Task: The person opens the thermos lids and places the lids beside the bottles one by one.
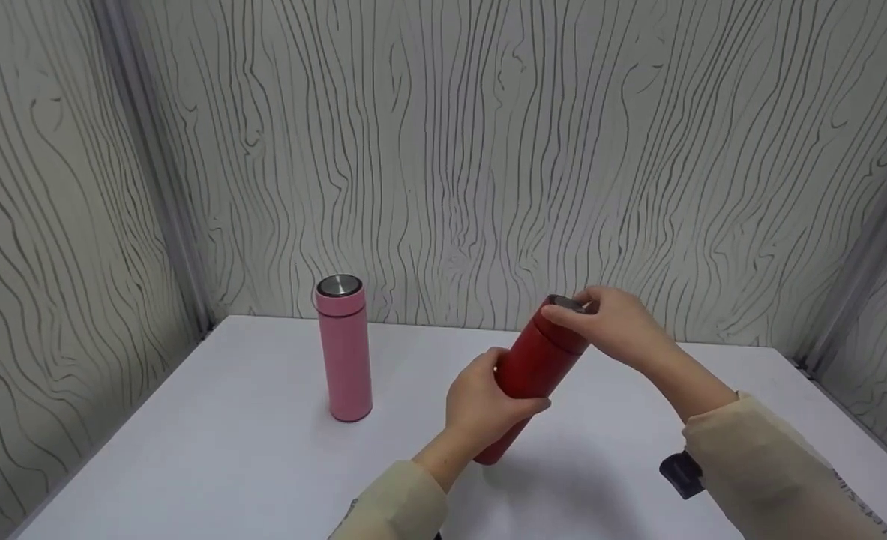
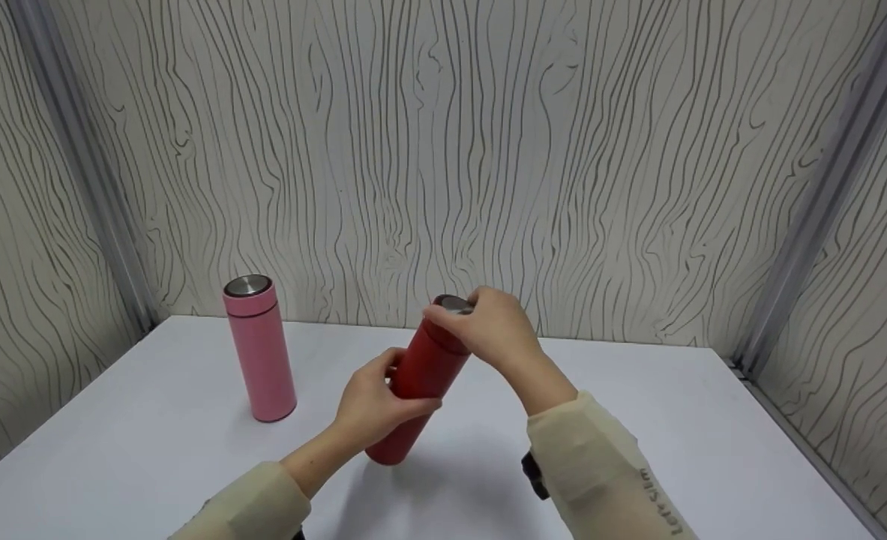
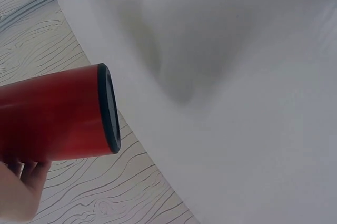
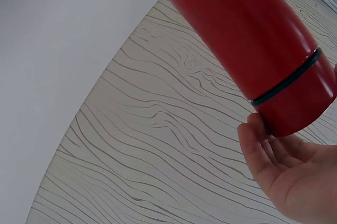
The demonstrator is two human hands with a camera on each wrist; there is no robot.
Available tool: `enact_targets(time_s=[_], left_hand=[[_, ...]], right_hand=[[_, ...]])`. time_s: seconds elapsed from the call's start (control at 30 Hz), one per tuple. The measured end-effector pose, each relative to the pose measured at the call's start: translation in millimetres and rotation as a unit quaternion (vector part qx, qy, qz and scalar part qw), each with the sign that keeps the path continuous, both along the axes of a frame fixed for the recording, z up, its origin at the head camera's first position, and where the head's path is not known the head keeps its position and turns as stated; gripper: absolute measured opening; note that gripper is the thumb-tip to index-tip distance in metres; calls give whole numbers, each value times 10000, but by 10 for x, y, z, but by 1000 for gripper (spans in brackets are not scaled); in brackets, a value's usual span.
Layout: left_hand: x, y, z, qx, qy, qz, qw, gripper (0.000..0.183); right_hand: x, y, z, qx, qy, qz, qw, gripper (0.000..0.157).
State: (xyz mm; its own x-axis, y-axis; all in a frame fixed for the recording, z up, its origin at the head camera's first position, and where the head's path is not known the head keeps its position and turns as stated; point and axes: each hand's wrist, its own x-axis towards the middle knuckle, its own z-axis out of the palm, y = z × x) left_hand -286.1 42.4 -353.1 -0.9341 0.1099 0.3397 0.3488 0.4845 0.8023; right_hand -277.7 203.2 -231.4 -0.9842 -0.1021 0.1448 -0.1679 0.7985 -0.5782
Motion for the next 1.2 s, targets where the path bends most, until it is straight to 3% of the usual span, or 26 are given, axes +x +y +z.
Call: enact_targets(time_s=[0.13, 0.23, 0.4, 0.47, 0.67, 0.77, 0.9, 1.0, 1.1, 1.2], left_hand=[[9, -2, 7, 22, -46, -4, 10000, 59], [5, 0, 6, 19, -25, 14, 10000, 59], [-9, 1, -1, -30, 7, 58, 10000, 58], [-7, -3, -5, -43, 12, 64, 10000, 59], [-1, -10, -21, -9, -20, 75, 10000, 61], [-14, -9, -26, -15, 71, 46, 10000, 59], [-33, -14, -24, -24, 174, 41, 9998, 56], [-40, -18, -17, -17, 104, 65, 9999, 56], [-46, -14, -10, 22, -4, 74, 10000, 57], [-49, -7, -13, 85, -91, 77, 9999, 58]], right_hand=[[-2, 16, -14, -194, 33, 322, 9993, 56], [3, 17, -7, -233, -48, 493, 9985, 60], [-5, -12, 4, -18, -187, 112, 9998, 74], [-16, -15, -3, 9, -162, -21, 9999, 72], [-20, -1, -17, -176, -56, 307, 9994, 53], [-11, -8, -6, -129, -98, 403, 9991, 61], [-13, -20, 1, 56, -126, 169, 9998, 73], [-20, -20, -1, 29, -75, 52, 10000, 67], [-29, -21, 2, -163, 12, 283, 9995, 57], [-29, -30, 5, -283, 18, 579, 9979, 59]])
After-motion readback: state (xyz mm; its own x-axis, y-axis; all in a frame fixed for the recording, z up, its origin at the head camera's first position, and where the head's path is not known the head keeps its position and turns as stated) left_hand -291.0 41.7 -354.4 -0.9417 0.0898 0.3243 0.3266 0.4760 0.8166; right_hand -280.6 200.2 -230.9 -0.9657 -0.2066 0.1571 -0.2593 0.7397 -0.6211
